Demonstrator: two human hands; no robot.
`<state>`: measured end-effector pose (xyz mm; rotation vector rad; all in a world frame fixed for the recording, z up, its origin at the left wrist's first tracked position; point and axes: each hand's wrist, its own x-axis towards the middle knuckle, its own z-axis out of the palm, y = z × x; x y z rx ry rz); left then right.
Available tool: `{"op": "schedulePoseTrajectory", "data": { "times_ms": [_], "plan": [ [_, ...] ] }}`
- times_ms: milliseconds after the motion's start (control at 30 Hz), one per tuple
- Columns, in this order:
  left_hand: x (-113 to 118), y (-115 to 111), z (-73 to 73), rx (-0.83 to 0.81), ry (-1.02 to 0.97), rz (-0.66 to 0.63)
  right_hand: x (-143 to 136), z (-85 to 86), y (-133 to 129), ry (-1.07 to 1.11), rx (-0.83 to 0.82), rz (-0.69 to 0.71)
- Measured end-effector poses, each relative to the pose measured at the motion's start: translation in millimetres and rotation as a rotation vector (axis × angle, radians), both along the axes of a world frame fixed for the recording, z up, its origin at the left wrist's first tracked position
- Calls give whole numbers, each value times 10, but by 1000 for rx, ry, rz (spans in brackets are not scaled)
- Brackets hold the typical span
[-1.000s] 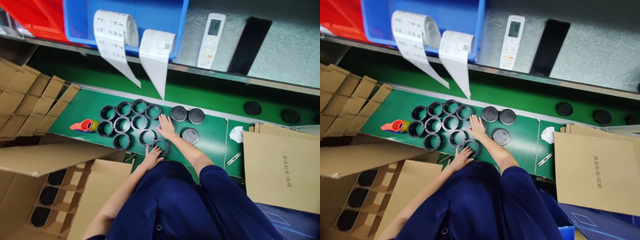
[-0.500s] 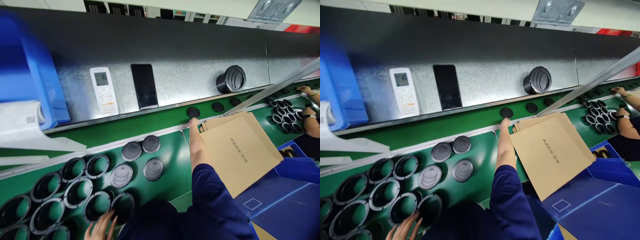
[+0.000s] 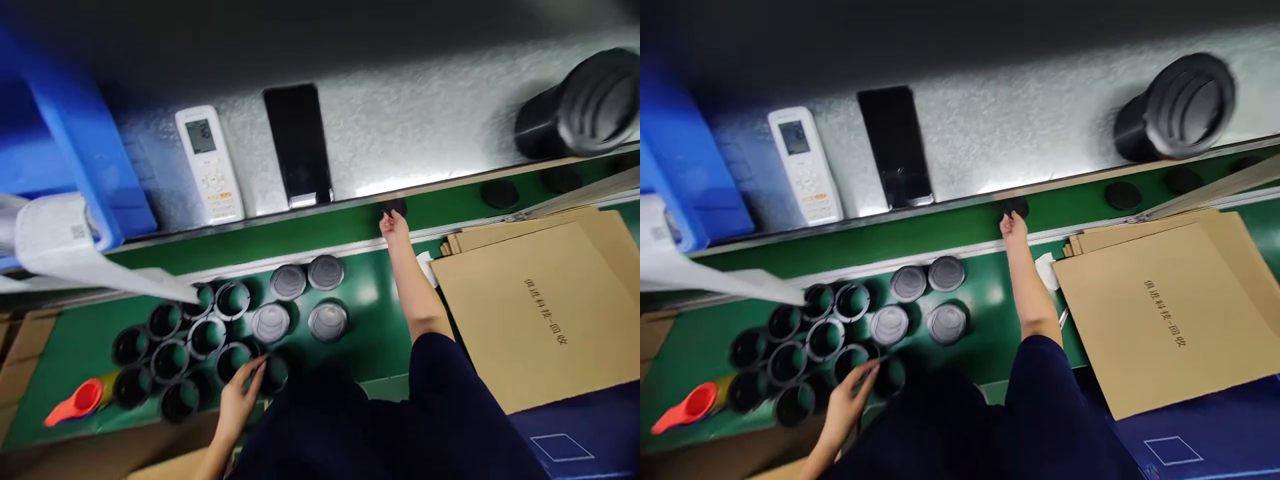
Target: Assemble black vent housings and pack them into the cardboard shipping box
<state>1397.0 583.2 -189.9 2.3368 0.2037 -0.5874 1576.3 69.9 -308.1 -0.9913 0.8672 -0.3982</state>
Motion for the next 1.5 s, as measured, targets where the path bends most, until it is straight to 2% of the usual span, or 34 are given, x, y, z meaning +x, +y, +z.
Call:
{"op": "schedulePoseTrajectory", "data": {
  "times_ms": [67,100,167,233,300,367,433,500,533,633,700,767,900,1100,1233,1300,1400,1500],
  "plan": [
    [117,-248,62,-189,66,125,-150,154,760,-17,220,128],
    [176,-353,95,-329,77,208,-291,261,1189,-28,379,220],
    [273,-505,171,-643,94,354,-683,512,2040,-47,686,462],
    [319,-557,259,-890,114,461,-1143,767,2748,-45,872,740],
    [302,-505,340,-1027,125,552,-1558,977,3214,-43,927,962],
    [220,-379,403,-1135,88,642,-1844,1127,3433,-33,835,1171],
    [89,-232,451,-1271,27,709,-1980,1237,3460,-47,570,1422],
    [-63,-111,495,-1380,-15,742,-2000,1336,3379,-137,148,1553],
    [-139,-69,518,-1405,-14,748,-1983,1382,3328,-219,-88,1525],
    [-343,-11,585,-1401,70,746,-1902,1478,3235,-455,-705,1277],
    [-450,0,618,-1407,153,742,-1872,1473,3249,-517,-965,1244],
    [-537,13,633,-1446,209,747,-1880,1414,3294,-533,-1124,1289],
    [-675,72,597,-1504,271,757,-1975,1264,3372,-592,-1217,1343],
    [-836,140,475,-1483,363,735,-2136,1166,3481,-630,-1066,1365],
    [-875,170,456,-1531,389,695,-2224,1179,3496,-599,-861,1295],
    [-883,183,463,-1548,405,687,-2253,1216,3469,-556,-816,1272],
    [-899,195,461,-1538,406,690,-2287,1266,3432,-545,-834,1283],
    [-922,215,416,-1531,368,718,-2358,1245,3453,-573,-883,1292]
  ]
}}
